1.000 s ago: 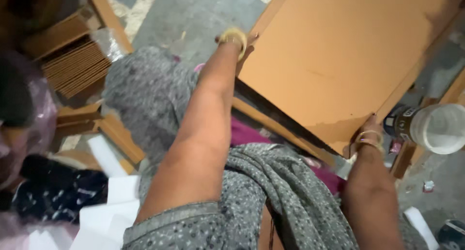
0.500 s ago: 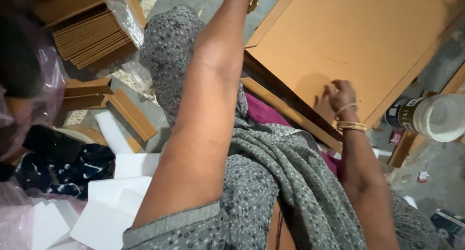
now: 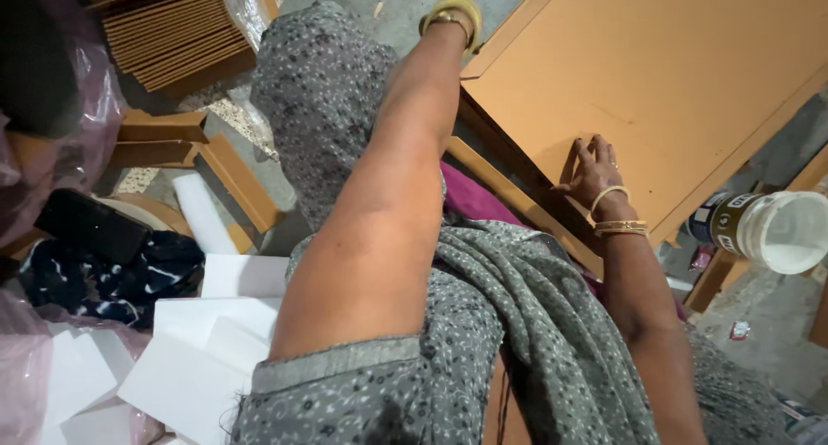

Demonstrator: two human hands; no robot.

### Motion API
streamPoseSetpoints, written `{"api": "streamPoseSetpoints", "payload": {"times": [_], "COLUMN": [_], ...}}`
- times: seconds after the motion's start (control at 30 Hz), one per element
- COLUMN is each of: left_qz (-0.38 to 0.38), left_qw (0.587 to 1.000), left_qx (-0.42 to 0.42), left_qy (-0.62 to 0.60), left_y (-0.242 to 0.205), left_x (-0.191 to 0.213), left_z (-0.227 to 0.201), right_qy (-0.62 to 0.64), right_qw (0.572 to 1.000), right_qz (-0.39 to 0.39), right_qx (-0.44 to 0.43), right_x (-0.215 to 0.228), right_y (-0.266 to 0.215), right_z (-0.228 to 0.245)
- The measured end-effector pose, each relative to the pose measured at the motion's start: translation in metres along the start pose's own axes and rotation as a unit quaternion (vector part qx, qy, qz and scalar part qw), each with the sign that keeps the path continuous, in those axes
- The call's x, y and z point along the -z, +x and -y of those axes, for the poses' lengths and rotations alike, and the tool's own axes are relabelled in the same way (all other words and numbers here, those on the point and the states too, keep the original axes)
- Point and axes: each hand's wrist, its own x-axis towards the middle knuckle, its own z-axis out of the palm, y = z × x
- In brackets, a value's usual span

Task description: The person sits on the floor and applies a clear liquid adhesive to a flat, orange-brown cardboard piece using a white foam roller. They repeatedly dip the roller into a white bucket and roll it across the surface to coat it evenly.

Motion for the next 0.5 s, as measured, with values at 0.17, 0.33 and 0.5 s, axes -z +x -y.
{"api": "streamPoseSetpoints", "payload": {"times": [0.17,0.33,0.5], "left_qz": [-0.003,0.001,0.008], "left_qw": [1.0,0.999,0.998], "left_qx": [0.016,0.023,0.025], "left_qy": [0.026,0.045,0.055], "left_y": [0.006,0.017,0.035], "left_x": [-0.022,-0.046,-0.063], "left_z": [0.004,0.002,0.004], "right_qy": [0.016,0.0,0.001], "right_qw": [1.0,0.999,1.0], "right_qz": [0.018,0.029,0.021], "right_qx": [-0.01,-0.02,-0.013], "right_x": [0.005,0.0,-0.009], "right_y": [-0.003,0.001,0.003], "right_z": [0.004,0.004,-0.002]}}
